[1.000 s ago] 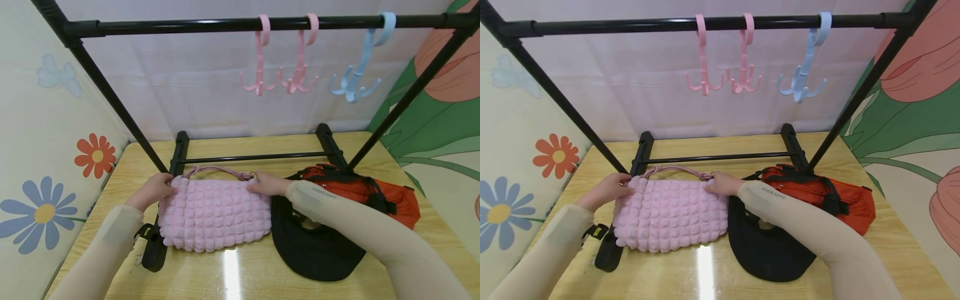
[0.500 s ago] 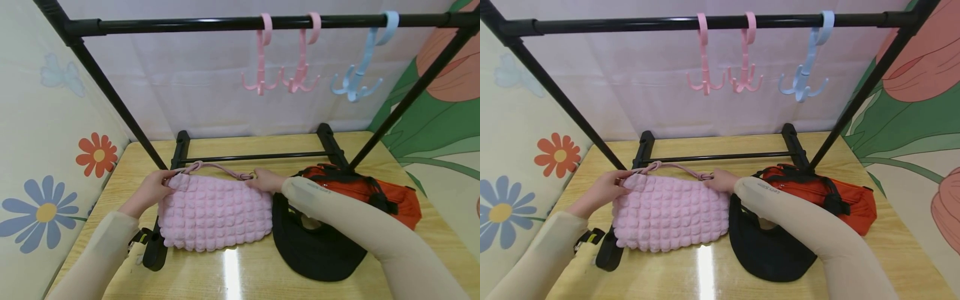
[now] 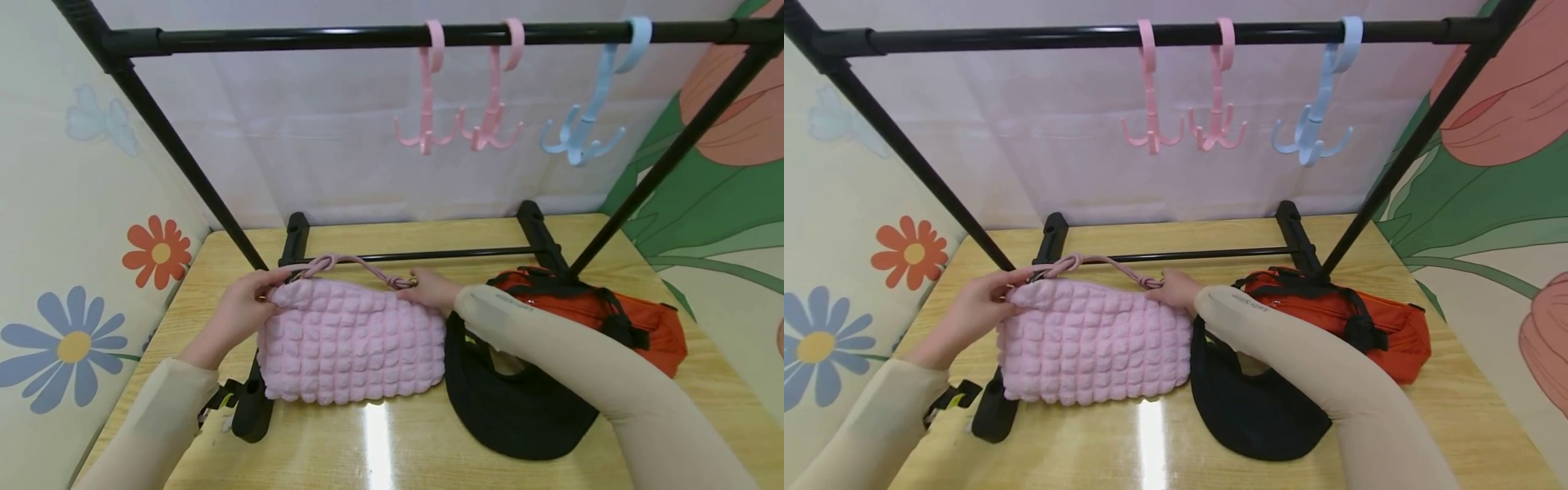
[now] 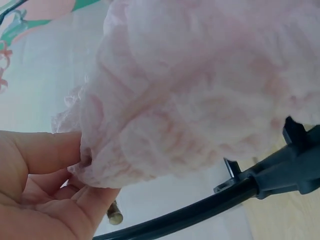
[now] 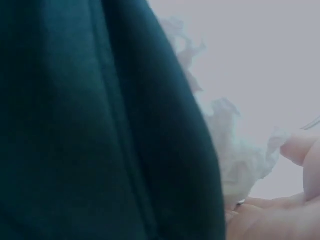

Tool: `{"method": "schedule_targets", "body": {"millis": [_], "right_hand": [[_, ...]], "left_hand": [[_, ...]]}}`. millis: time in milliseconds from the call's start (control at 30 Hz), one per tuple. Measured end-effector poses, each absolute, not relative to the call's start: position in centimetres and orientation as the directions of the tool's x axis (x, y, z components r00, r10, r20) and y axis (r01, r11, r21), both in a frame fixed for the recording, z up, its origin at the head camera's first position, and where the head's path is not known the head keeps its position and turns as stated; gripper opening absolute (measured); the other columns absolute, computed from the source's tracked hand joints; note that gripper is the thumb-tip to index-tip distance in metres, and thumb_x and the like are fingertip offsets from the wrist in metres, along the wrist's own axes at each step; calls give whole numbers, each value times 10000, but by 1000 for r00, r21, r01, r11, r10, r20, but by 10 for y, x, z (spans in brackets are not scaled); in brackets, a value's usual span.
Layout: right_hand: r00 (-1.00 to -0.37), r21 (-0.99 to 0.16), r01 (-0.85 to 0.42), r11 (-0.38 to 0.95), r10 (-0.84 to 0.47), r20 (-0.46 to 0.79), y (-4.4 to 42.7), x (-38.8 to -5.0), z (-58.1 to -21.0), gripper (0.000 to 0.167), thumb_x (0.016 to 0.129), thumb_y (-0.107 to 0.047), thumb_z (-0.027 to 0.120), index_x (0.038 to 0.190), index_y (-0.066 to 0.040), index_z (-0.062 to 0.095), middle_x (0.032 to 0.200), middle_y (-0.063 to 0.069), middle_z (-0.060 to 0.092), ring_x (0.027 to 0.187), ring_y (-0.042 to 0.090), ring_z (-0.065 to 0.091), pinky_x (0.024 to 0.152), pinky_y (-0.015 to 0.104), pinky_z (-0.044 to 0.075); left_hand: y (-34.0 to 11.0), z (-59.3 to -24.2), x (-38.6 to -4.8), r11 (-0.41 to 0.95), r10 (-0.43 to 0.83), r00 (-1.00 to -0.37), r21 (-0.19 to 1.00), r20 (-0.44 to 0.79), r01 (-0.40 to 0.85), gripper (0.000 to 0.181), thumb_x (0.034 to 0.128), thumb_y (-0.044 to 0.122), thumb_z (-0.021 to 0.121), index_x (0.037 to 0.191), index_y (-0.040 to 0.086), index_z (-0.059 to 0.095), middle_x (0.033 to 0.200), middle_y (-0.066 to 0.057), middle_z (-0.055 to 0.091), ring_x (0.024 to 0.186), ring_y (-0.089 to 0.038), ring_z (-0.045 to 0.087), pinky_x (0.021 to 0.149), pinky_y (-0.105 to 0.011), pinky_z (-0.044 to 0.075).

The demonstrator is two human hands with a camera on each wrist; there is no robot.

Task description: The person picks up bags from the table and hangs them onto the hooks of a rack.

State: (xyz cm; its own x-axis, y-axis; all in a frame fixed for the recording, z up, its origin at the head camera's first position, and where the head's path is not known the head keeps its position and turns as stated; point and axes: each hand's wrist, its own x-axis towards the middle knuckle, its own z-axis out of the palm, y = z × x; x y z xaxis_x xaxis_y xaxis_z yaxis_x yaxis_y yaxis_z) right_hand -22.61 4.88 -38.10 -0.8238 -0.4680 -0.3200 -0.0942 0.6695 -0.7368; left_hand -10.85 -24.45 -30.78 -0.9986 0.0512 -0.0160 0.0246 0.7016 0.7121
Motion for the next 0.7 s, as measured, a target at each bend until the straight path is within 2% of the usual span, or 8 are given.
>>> {"method": "schedule_targets", "body": {"millis": [133, 367, 600, 700], "right_hand": [[-817, -717, -108, 688, -473, -330, 48, -229, -379, 691, 937, -256, 645, 1411, 143, 341, 1395, 313, 431, 1279, 385, 438, 1054, 459, 363], [-801, -746, 20, 665, -436, -410, 54, -231, -379, 704, 950, -311, 623, 1441, 101, 332, 1460, 275, 370, 1338, 378, 369, 1076, 474, 334], [-793, -761, 53, 647, -435, -426, 61, -230, -373, 682, 966, -364, 599, 1437, 73, 372, 1448, 255, 399, 1321, 366, 395, 1061, 486, 351], [-793, -769, 36, 638, -451, -411, 64, -228, -368, 657, 985, -373, 564, 1436, 69, 383, 1443, 249, 411, 1317, 366, 403, 1052, 489, 359]], "left_hand": [[-243, -305, -105, 672, 39, -999, 740, 2, 28, 517, 853, -167, 563, 1349, -24, 548, 1225, -253, 562, 1070, -359, 552, 772, -349, 518], [-240, -302, -103, 650, 36, -998, 758, 41, 55, 494, 851, -178, 569, 1323, -31, 571, 1239, -248, 569, 1085, -345, 563, 772, -250, 503], [-242, -299, -101, 623, -11, -1000, 782, 18, 7, 482, 854, -142, 590, 1323, -32, 568, 1163, -233, 590, 1025, -317, 575, 709, -190, 492], [-243, -298, -100, 602, -31, -1000, 798, -4, -21, 489, 860, -130, 595, 1336, -28, 555, 1189, -234, 572, 1019, -315, 563, 705, -180, 487]]}}
